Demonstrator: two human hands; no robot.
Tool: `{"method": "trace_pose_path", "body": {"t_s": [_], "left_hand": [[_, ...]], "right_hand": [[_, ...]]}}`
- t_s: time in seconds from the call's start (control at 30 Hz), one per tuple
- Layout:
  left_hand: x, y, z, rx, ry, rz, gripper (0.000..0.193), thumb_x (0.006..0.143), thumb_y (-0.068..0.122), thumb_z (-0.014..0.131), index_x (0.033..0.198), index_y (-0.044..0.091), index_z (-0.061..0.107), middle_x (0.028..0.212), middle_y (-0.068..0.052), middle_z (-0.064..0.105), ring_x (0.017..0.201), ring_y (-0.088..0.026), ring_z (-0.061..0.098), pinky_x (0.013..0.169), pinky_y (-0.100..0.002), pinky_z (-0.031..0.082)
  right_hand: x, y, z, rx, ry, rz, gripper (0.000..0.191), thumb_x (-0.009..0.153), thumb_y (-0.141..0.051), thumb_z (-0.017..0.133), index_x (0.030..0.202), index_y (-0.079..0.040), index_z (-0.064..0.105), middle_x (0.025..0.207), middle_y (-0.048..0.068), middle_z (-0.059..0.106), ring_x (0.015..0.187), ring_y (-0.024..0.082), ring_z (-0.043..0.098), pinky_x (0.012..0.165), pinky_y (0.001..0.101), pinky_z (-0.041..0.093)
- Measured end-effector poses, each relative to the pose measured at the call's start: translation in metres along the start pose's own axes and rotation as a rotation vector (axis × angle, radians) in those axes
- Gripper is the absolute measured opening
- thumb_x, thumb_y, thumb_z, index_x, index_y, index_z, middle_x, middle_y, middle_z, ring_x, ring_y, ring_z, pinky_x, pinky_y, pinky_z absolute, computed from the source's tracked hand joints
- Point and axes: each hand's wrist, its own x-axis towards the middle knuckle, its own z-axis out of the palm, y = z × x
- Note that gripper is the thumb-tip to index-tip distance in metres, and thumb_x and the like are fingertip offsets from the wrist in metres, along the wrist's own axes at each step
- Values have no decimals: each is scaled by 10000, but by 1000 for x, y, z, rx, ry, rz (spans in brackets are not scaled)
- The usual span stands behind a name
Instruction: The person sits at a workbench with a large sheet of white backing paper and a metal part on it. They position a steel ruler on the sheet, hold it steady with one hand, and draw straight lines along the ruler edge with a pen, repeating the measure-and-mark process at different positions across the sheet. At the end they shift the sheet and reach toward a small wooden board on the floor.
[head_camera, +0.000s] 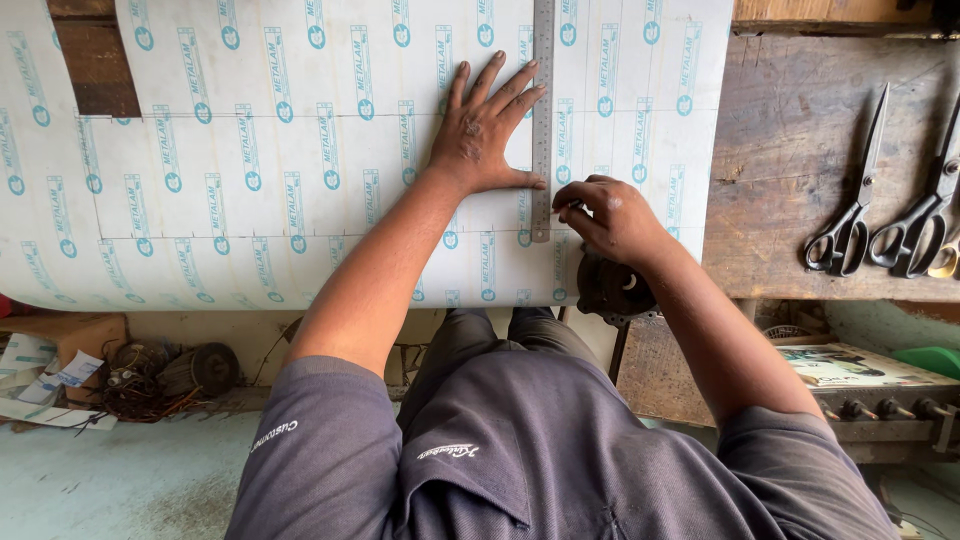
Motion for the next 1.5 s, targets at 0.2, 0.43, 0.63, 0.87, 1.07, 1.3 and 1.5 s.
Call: {"method": "trace_pose_path", "body": {"t_s": [0.2, 0.43, 0.63, 0.87, 1.07, 1.3, 1.5], "left_hand": [[1, -2, 5, -1, -3, 6, 1365, 505, 1004, 676, 1603, 248, 379, 1706, 29, 208, 1576, -298, 100, 1277, -630, 38], [2, -6, 6, -15, -13, 9, 1356, 521, 990, 679, 1601, 234, 361, 1698, 4, 183, 1568, -302, 88, 1269, -622, 24], [-35, -19, -5, -52, 6, -50, 1156, 657, 807, 777, 1603, 264, 397, 1730, -4, 178, 1595, -332, 91, 1265, -657, 32], [-56, -24, -17, -30, -17, -50, 974, 691, 764, 757, 1544, 414, 442, 1710, -28, 138, 1563, -370, 70, 1222, -684, 23], [-35, -25, -28, -37, -45, -59, 1002, 688, 815, 740, 1534, 358, 455, 1727, -6, 147, 1595, -349, 66, 1263, -667, 26], [-27, -29, -26, 24, -91, -35, 1156, 651, 874, 688, 1604, 329, 328, 1715, 48, 137, 1572, -341, 18, 1238, -678, 4], [-27, -30, -23, 56, -123, -33, 1152, 669, 918, 636, 1621, 377, 276, 1724, 53, 113, 1577, -346, -1, 1232, -710, 1]], "right_hand": [[-4, 2, 3, 10, -90, 32, 134, 898, -132, 678, 992, -59, 739, 875, 134, 750, 835, 302, 715, 751, 409, 544], [-13, 19, 0, 517, 262, 132, 174, 1035, -51, 566, 1166, 19, 656, 1049, 130, 760, 1044, 213, 742, 924, 346, 571], [-40, 19, -7, 623, 479, 121, 228, 1014, 23, 539, 1212, 56, 649, 1108, 144, 737, 1074, 223, 722, 947, 351, 558], [-20, 18, -2, 600, 427, 98, 195, 1039, -30, 589, 1202, 61, 643, 1085, 150, 738, 1066, 213, 730, 946, 333, 584], [68, 32, -17, 490, 487, 6, 151, 1063, -55, 599, 1169, 51, 619, 1094, 161, 730, 1044, 210, 730, 914, 326, 599], [156, 55, -23, 137, 592, -177, 97, 1068, -51, 642, 1124, 28, 650, 1040, 160, 776, 1007, 234, 790, 836, 332, 616], [197, 70, -21, 71, 589, -223, 95, 1087, -44, 637, 1165, -1, 670, 1069, 152, 786, 1050, 240, 790, 890, 343, 632]]}}
